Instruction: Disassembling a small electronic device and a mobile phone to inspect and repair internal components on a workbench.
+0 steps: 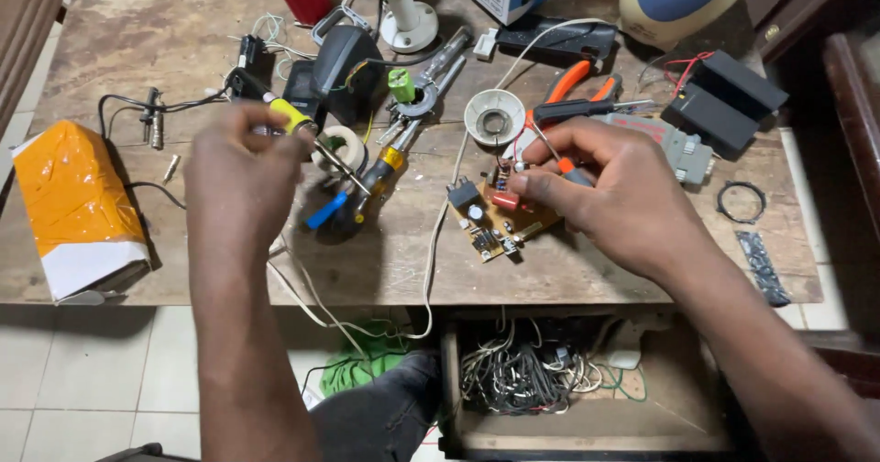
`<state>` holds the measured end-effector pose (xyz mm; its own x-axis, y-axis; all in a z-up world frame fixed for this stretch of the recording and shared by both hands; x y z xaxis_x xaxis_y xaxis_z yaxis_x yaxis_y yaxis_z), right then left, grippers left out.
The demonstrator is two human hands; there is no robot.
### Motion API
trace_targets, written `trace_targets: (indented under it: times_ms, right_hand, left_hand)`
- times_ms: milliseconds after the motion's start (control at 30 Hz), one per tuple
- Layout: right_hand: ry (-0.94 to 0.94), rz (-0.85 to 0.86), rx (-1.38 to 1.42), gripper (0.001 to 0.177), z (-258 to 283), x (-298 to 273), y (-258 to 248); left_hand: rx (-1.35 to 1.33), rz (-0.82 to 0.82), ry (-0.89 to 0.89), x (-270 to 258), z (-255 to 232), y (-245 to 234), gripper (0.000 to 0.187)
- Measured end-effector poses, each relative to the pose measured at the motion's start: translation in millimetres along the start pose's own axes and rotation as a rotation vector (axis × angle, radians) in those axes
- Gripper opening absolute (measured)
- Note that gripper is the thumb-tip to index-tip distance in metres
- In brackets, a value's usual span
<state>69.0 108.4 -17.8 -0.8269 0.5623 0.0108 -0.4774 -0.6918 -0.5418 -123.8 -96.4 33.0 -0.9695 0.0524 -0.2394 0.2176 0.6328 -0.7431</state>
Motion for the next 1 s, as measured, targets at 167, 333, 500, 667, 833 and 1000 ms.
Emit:
trace_targets:
  times_ms: [167,333,500,667,833,1000]
  right_hand:
    - [0.159,-0.082,0.172,0.022,21,1,6]
    - [0.183,-0.125,0.158,0.021,25,0,8]
    - [0.133,-0.073,0.029,0.014,15,-1,6]
    - [-0.049,-0.061,-0.102,0.022,6,1,10]
    - [-0.26,-0.166,-0.198,0.02,3,-1,8]
    - [-0.095,-0.035,0.348,0.041,22,-5,-7]
  left_hand:
    - [0.373,0.291,-0.151,7,13,2,0.013]
    - [0.538,0.338,-0.181,6,13,4,0.041]
    - [0.565,0.377,-0.132,1,7,1,0.041]
    - [0.185,0.455,-0.077,-2,18,-15,0.018]
    - [-0.413,0.661,0.068,5,25,-2,0.018]
    - [-0.581,0.793,0.185,-39,-24,45,0.024]
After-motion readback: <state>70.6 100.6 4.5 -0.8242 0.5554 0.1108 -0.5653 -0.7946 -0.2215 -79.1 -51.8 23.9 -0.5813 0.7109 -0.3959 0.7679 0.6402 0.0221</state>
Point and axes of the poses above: each hand's wrist, its own x-axis towards the middle knuckle, its own y-axis out of the palm, z = x × y, the point moved 2 cm from there along x, towards the middle knuckle, and after that the axes turned 9 degrees about -y, right-handed, at the moved point
